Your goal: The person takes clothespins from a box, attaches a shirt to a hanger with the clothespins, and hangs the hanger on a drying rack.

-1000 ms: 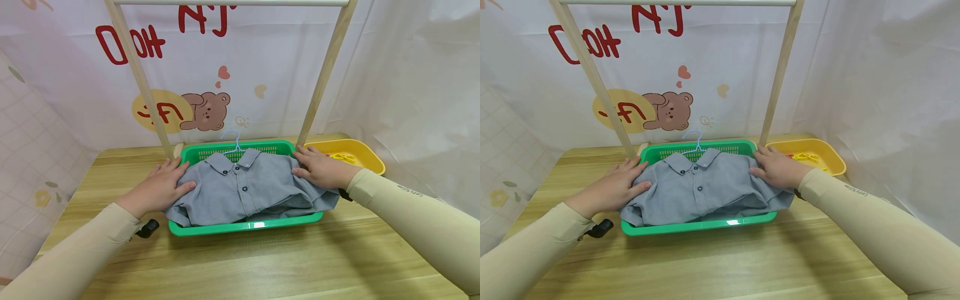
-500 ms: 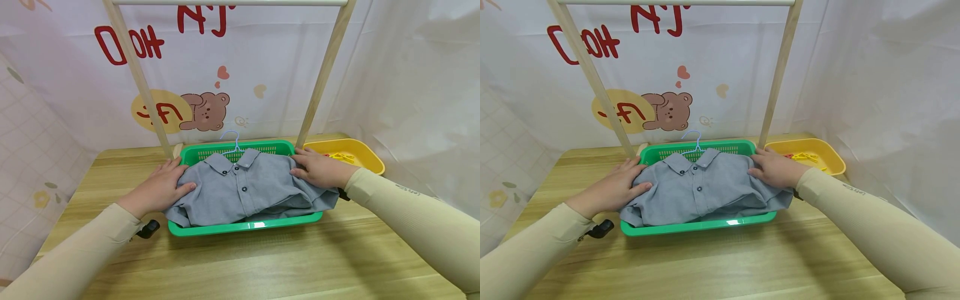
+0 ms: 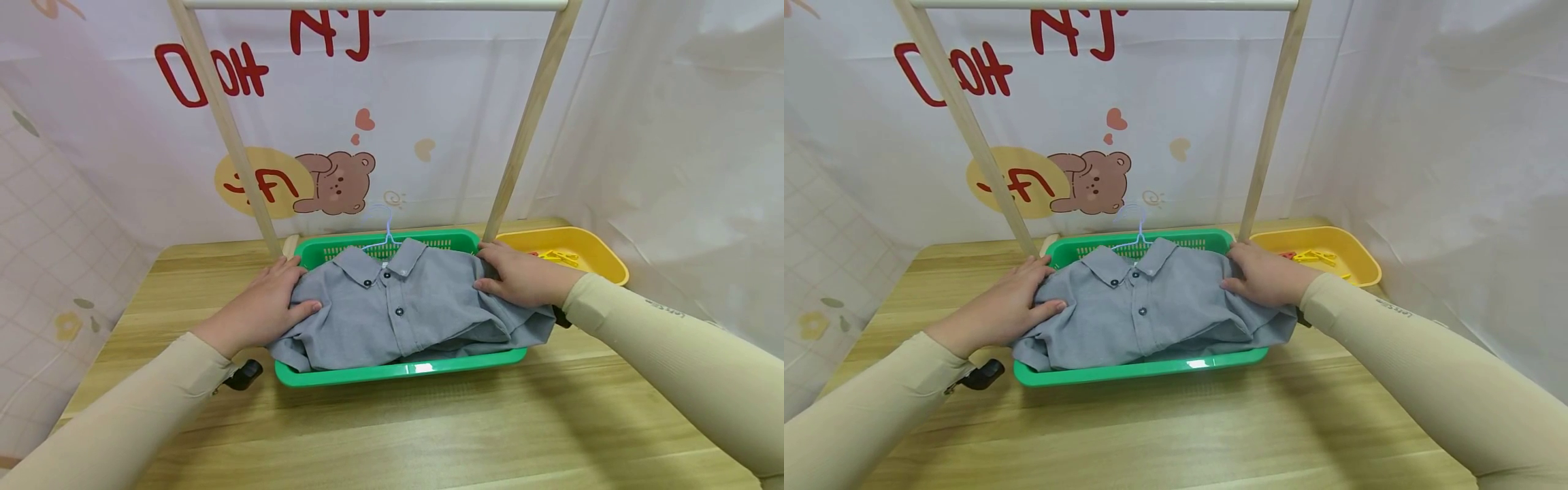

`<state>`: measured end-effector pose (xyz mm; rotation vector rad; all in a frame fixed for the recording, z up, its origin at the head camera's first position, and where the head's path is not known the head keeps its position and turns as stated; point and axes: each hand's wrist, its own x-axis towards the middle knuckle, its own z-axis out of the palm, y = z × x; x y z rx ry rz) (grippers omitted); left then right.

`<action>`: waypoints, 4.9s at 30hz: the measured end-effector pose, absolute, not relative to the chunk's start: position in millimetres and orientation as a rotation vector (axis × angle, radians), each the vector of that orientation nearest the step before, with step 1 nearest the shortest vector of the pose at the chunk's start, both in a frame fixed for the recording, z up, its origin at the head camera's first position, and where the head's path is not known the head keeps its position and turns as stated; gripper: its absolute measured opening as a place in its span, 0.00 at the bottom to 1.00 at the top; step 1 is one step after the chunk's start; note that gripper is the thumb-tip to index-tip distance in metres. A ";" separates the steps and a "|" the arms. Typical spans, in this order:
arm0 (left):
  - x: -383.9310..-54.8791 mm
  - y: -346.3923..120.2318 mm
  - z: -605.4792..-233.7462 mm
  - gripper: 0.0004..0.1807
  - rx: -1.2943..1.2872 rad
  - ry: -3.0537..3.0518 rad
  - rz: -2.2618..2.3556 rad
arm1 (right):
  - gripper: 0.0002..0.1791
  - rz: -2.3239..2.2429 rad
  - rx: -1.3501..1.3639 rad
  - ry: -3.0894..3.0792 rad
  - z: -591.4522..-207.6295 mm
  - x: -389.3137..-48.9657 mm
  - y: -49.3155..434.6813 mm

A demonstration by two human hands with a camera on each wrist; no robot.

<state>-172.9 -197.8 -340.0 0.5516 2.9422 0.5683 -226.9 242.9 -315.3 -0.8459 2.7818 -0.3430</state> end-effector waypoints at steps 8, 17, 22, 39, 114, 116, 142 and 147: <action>-170.5 -198.0 -338.1 0.38 0.523 2.956 0.657 | 0.27 -0.395 -0.882 2.851 -314.8 -223.5 242.8; -169.5 -198.1 -334.7 0.33 0.550 2.971 0.718 | 0.16 -0.475 -0.892 2.952 -316.1 -221.7 241.9; -168.3 -197.8 -333.3 0.31 0.547 2.957 0.731 | 0.09 -0.539 -0.889 2.992 -315.4 -220.7 240.6; -171.0 -197.1 -328.9 0.08 0.699 3.068 0.745 | 0.03 -0.589 -0.928 3.070 -315.8 -217.4 243.6; -177.7 -210.1 -256.7 0.12 0.652 3.386 0.763 | 0.08 -1.141 -1.281 3.362 -266.6 -222.8 213.7; -177.4 -208.3 -257.6 0.14 0.676 3.390 0.750 | 0.08 -1.141 -1.301 3.357 -267.5 -222.4 213.5; -184.3 -200.6 -270.7 0.27 0.761 3.381 0.619 | 0.07 -1.126 -1.321 3.260 -282.9 -220.3 221.6; -182.5 -201.0 -273.7 0.27 0.773 3.394 0.615 | 0.15 -1.166 -1.195 3.198 -282.0 -218.2 232.4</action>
